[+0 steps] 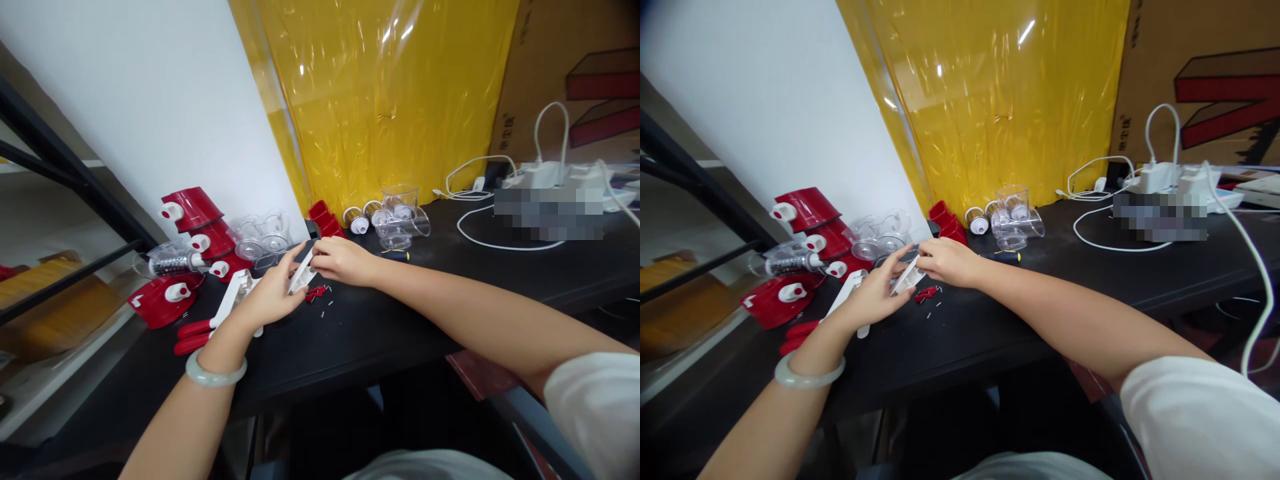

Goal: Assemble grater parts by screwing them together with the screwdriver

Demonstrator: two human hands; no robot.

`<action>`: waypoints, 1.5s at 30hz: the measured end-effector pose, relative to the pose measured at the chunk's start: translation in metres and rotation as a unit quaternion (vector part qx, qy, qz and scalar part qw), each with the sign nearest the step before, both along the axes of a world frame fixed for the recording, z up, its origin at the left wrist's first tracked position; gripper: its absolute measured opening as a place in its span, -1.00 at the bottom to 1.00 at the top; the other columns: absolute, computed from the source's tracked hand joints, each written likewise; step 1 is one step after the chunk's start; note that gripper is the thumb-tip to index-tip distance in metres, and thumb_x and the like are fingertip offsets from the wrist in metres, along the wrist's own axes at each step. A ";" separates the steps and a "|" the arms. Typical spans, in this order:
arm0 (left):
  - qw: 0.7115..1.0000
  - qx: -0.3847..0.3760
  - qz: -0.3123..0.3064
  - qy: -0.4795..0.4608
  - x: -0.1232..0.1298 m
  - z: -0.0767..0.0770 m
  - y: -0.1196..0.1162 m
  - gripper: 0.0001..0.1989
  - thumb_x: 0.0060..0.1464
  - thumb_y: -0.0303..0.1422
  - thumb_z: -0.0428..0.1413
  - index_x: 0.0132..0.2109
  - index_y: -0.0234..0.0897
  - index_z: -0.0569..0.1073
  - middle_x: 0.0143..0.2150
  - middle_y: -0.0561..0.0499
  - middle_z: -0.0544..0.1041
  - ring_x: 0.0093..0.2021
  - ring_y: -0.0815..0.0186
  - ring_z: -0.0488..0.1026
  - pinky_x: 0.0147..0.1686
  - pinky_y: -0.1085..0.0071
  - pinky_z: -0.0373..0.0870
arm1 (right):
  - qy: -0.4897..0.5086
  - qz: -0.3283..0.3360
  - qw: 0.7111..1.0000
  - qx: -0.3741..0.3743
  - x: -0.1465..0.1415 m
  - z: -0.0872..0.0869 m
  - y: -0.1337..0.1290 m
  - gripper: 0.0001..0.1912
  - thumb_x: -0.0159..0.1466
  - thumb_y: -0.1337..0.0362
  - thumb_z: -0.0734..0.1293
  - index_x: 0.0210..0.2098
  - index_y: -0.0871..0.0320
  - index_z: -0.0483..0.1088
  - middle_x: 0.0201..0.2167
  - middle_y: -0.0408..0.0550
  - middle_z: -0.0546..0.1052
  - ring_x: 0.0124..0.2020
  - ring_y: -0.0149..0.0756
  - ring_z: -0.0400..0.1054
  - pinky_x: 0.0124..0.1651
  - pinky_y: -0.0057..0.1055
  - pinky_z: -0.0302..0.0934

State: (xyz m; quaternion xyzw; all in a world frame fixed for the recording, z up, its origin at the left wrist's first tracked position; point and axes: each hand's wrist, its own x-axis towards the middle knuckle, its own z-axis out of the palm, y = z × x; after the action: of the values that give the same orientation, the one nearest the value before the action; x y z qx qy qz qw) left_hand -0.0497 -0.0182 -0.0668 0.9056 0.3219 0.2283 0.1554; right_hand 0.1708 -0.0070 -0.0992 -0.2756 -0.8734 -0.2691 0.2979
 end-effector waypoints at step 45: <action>0.998 0.023 0.023 0.058 -0.003 -0.001 0.006 -0.18 0.01 -0.35 0.13 0.40 -0.18 0.01 0.06 -0.12 0.51 -0.02 0.10 0.50 -0.04 0.23 0.40 | 0.066 0.107 0.935 -0.333 -0.008 -0.004 -0.013 -0.85 0.06 0.53 0.31 -0.39 0.20 0.40 -0.45 -0.13 0.46 -0.45 -0.43 0.29 -0.36 -0.48 0.13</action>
State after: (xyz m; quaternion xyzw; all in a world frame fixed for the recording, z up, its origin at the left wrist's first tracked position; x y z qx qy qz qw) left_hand -0.0530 -0.0125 -0.0683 0.9129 0.3458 0.1863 0.1108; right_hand 0.1628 -0.0197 -0.1029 -0.2812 -0.9156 0.0894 0.2732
